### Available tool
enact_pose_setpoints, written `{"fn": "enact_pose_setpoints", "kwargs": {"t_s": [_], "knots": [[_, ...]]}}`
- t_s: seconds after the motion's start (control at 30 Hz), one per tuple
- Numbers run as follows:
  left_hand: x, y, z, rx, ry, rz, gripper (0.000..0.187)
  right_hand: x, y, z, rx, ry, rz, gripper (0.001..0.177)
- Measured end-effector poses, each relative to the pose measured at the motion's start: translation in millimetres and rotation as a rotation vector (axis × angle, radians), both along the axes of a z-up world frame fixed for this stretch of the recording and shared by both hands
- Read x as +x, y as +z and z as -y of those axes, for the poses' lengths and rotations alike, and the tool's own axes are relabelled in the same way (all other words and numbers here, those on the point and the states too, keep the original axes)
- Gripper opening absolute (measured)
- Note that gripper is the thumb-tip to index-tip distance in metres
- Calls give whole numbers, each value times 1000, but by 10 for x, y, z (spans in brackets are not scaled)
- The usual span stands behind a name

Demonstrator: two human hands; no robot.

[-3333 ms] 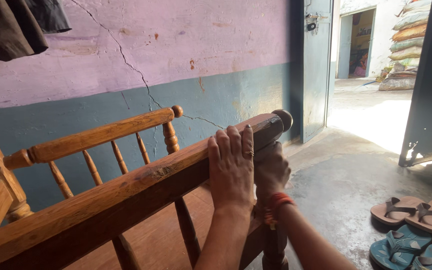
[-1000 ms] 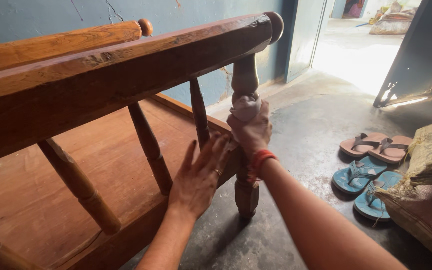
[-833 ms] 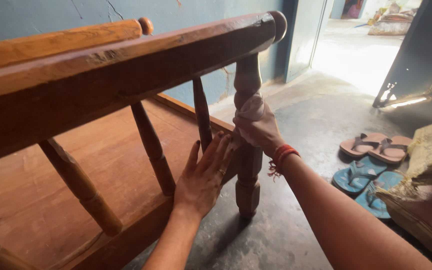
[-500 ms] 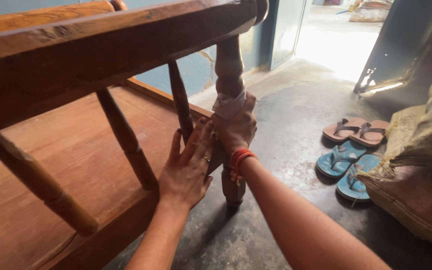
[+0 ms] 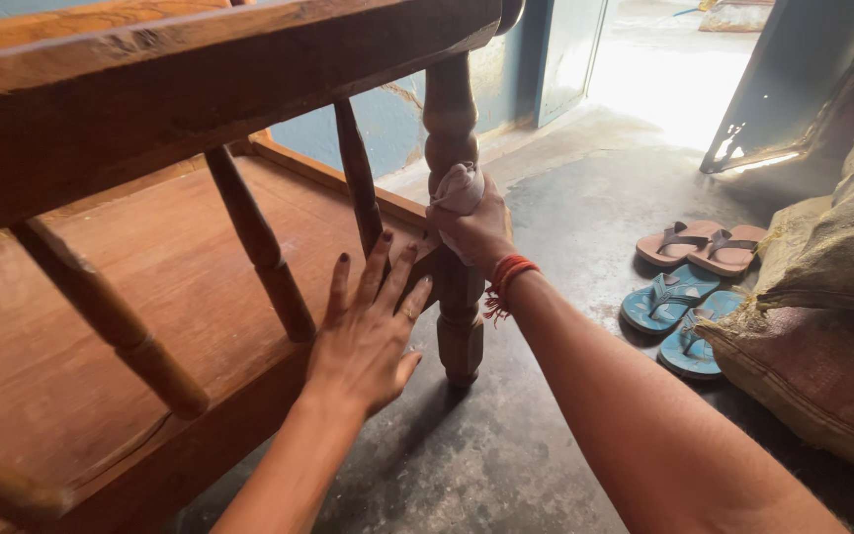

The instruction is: The person wipes a wooden chair with a white cloth, cleaning the backrest, armrests, and legs. The person uses both hands to hold the cloth and wipe different parts of the chair in a systematic manner.

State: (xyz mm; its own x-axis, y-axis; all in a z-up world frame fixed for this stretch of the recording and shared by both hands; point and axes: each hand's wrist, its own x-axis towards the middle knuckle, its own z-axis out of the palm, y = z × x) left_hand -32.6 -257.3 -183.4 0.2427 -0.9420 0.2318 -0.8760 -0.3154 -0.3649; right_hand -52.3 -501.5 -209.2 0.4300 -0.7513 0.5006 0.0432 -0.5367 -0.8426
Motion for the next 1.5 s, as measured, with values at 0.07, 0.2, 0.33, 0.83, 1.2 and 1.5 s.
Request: {"fn": "enact_pose_setpoints", "kwargs": {"t_s": [0.07, 0.2, 0.33, 0.83, 1.2, 1.5], "knots": [[-42, 107, -188, -71, -50, 49, 84, 7, -15, -67, -39, -137, -70, 63], [-93, 490, -662, -190, -66, 114, 67, -50, 62, -191, -63, -254, -163, 66], [-106, 972, -937, -294, -11, 167, 51, -159, 126, -279, -27, -315, -225, 57], [237, 1628, -1545, -645, 260, 317, 101, 263, 1853, -1455, -956, -639, 130, 70], [206, 1925, -1813, -637, 350, 270, 108, 291, 2423, -2450, -996, 182, -324, 40], [322, 2293, -2133, -480, 562, -171, 132, 549, 2681, -2782, -818, 165, -674, 46]]}}
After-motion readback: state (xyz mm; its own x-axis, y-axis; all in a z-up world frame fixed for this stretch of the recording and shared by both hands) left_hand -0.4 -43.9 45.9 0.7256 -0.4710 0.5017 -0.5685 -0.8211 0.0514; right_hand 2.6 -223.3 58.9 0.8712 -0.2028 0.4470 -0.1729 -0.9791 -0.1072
